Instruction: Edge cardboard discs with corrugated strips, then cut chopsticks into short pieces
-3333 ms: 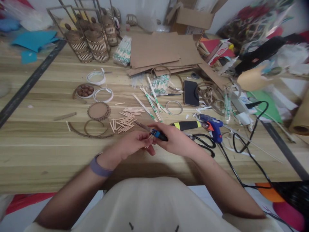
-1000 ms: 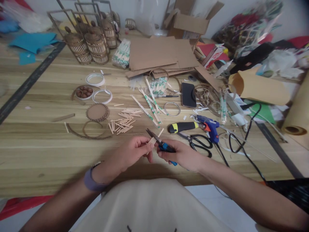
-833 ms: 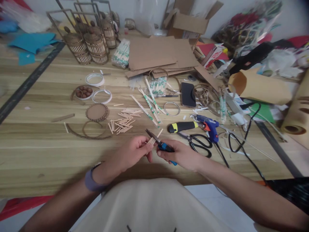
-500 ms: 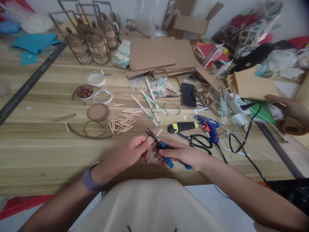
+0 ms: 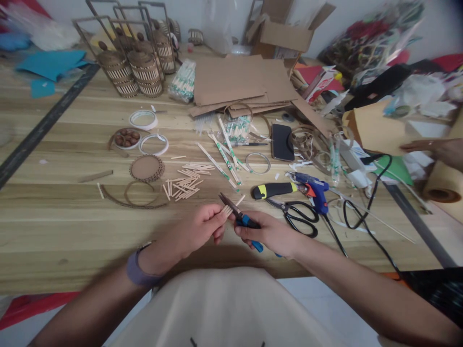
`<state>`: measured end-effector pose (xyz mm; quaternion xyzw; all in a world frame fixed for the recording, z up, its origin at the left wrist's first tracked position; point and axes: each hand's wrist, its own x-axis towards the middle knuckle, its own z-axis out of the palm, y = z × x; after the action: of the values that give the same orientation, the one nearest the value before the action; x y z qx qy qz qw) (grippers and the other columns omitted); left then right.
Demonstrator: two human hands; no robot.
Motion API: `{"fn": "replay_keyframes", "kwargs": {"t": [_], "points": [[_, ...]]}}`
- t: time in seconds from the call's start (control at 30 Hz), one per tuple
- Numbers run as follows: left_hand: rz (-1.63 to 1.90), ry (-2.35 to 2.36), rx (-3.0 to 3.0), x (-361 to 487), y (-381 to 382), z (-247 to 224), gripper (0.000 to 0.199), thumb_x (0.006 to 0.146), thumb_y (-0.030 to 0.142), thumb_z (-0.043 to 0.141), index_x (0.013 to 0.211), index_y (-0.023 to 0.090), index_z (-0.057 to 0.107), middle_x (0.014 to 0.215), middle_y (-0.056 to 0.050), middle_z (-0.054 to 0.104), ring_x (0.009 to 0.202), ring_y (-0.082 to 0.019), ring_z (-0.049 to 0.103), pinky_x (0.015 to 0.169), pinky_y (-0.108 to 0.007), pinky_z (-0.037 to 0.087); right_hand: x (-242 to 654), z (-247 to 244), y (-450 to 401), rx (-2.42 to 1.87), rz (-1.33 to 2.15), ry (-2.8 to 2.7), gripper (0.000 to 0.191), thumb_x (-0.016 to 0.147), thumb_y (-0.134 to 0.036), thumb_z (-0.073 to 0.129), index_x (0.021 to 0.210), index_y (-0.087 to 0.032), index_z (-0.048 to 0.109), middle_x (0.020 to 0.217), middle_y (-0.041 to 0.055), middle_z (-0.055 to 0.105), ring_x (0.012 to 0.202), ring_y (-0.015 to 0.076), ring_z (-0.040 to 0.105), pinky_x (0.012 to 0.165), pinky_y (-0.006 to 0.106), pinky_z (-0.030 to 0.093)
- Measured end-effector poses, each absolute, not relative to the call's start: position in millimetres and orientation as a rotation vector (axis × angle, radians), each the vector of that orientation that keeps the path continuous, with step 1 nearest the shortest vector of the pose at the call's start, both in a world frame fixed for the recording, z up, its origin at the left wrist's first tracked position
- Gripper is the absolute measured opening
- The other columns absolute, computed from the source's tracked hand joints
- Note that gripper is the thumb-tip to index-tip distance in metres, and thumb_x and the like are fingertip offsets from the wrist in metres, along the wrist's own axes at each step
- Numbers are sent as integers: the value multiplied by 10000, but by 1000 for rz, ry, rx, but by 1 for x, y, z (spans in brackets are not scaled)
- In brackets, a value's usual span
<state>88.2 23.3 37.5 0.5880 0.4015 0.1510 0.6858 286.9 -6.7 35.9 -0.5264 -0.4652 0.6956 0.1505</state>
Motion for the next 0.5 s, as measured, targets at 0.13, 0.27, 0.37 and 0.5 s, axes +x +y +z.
{"fn": "replay_keyframes", "kwargs": {"t": [0.13,0.27,0.37,0.5], "points": [[339,924,1358,87,25,34,442,964,530,404,663,214,469,600,31,515,579,-136,485,638,-276,407,289,35,-5,-1453,1945,-1442,423,812,-553,644,986,-170,605,659,-40,485,593,117,469,559,260,396],[382,981,1387,76,32,37,388,953,501,419,696,218,491,598,34,511,611,-151,506,668,-278,420,302,39,-4,-1420,1882,-1543,411,854,-566,594,993,-180,616,887,47,617,758,158,557,665,284,453],[346,1049,1475,68,36,40,332,949,468,413,794,214,560,591,35,523,636,-170,536,680,-285,428,311,42,-2,-1722,1430,-1688,340,889,-503,549,1022,-195,602,957,77,658,827,209,595,708,319,466],[198,1067,1654,70,36,41,312,966,428,385,838,216,576,624,27,559,615,-180,544,622,-289,401,305,44,2,-1745,745,-1970,235,912,-311,503,1121,-213,549,1190,120,648,1096,276,596,909,384,447]]}}
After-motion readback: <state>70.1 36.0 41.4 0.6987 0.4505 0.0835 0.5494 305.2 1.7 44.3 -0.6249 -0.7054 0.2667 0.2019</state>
